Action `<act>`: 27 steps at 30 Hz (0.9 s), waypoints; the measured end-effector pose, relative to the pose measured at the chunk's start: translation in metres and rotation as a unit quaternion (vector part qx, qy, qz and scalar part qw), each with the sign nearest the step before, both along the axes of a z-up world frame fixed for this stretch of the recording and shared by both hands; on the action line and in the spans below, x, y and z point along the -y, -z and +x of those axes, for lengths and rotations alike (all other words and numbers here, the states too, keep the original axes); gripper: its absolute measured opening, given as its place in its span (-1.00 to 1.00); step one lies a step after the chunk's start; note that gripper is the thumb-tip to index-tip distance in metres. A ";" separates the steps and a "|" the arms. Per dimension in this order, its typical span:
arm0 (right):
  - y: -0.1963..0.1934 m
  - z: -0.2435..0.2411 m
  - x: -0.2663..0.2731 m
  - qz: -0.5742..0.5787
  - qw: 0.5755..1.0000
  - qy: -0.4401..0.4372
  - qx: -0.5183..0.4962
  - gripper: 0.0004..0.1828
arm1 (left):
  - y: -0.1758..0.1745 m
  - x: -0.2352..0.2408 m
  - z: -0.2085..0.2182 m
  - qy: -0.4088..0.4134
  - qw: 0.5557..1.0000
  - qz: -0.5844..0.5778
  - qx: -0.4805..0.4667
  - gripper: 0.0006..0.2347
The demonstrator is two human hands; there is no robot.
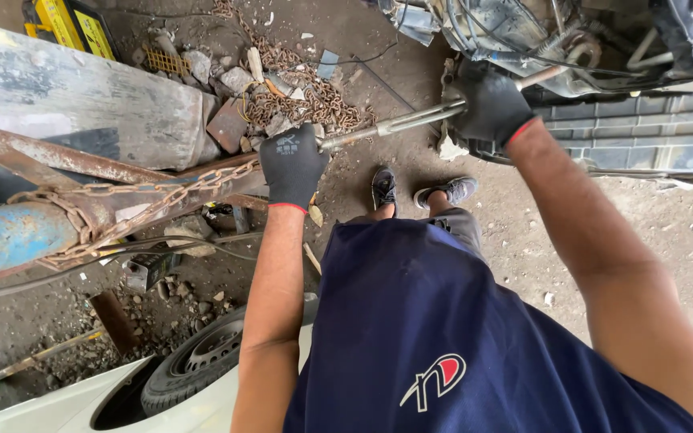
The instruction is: The person uses a long metal bar to apply force to a component under the front of a car. They then use a red heat gun to apply heat to the same area while continuing to manipulate the metal bar.
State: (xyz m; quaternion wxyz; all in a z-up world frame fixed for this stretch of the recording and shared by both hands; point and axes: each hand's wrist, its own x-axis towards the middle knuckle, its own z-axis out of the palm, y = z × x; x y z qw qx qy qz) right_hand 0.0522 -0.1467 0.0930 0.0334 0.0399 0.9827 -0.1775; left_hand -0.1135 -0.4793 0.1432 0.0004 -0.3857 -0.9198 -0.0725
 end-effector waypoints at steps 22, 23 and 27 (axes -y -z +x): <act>-0.040 -0.024 -0.004 -0.200 0.970 0.052 0.128 -0.16 | 0.000 -0.003 -0.005 -0.023 0.999 -0.006 0.025 -0.79; -0.037 -0.015 0.002 -0.119 0.992 0.021 0.031 -0.11 | -0.001 -0.002 -0.005 -0.015 1.000 0.003 0.018 -0.78; -0.023 0.004 0.028 0.228 0.958 -0.014 -0.173 -0.19 | -0.006 -0.008 -0.003 -0.016 0.998 -0.042 0.054 -0.74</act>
